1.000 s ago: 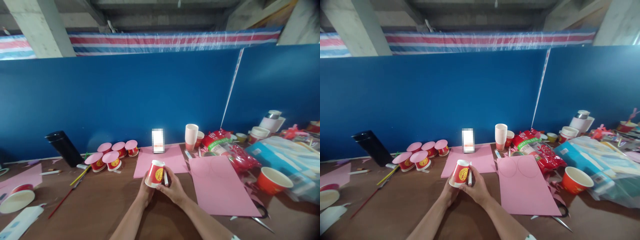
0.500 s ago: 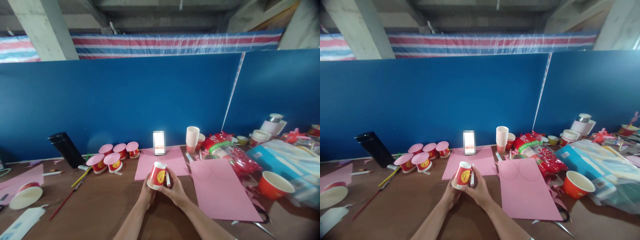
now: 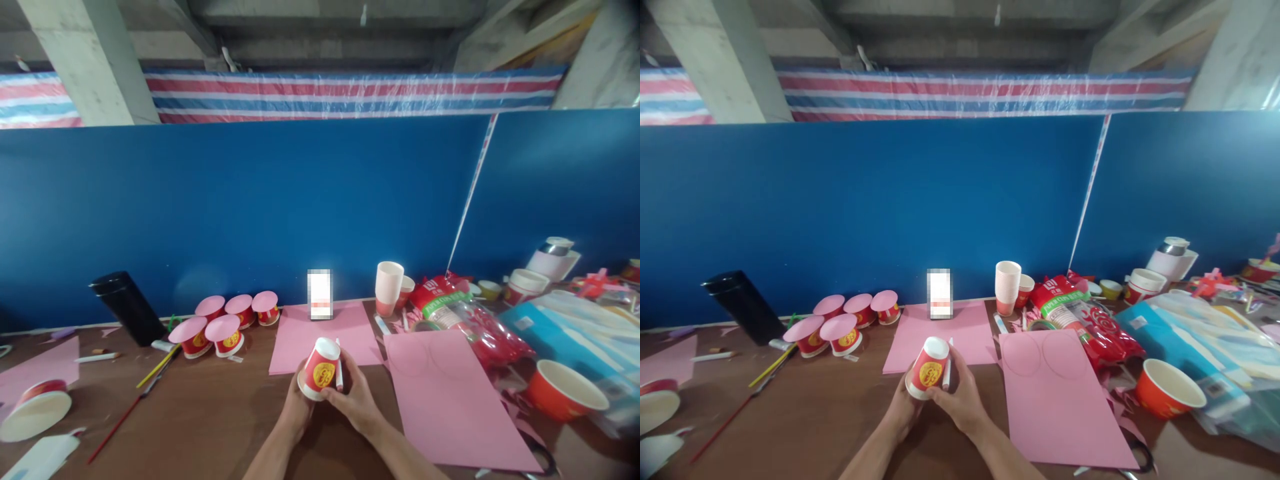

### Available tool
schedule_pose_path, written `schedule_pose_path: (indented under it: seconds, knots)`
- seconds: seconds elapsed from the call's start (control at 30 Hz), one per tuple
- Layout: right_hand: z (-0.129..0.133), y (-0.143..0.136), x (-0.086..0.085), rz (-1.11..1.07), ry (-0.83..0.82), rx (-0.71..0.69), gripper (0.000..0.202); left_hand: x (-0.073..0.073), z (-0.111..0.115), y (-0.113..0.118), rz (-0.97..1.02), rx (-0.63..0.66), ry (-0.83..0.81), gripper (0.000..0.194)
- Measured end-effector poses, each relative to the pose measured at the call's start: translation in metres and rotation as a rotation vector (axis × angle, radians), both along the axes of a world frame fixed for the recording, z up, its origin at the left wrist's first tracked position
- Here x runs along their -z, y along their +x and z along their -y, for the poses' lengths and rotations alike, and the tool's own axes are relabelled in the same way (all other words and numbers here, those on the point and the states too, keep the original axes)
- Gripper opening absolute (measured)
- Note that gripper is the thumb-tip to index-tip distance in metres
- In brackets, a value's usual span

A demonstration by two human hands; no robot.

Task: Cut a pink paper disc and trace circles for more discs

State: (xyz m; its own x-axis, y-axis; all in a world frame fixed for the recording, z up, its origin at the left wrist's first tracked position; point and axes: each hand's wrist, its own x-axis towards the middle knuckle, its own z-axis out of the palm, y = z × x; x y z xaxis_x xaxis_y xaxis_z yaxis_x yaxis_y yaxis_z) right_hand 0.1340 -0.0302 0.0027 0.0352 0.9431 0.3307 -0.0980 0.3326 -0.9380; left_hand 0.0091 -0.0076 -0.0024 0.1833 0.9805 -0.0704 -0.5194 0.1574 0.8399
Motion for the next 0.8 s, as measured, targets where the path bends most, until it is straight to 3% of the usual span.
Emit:
schedule_pose_path:
  seconds: [0.17, 0.37, 0.63, 0.8]
  knots:
    - [0.003, -0.001, -0.002, 0.039, 0.005, 0.018, 0.068, -0.003, 0.001, -0.001, -0.038, 0.009, 0.02, 0.052]
    - [0.004, 0.0, -0.007, 0.025, -0.026, 0.042, 0.065, -0.004, 0.003, 0.001, -0.023, 0.017, 0.007, 0.059]
    - [-0.006, 0.01, -0.005, 0.004, -0.051, 0.265, 0.061, -0.009, 0.002, -0.002, 0.074, 0.007, -0.094, 0.026]
    - [-0.008, 0.013, 0.001, 0.001, -0.056, 0.267, 0.061, -0.009, 0.002, -0.007, 0.11, 0.038, -0.125, 0.031]
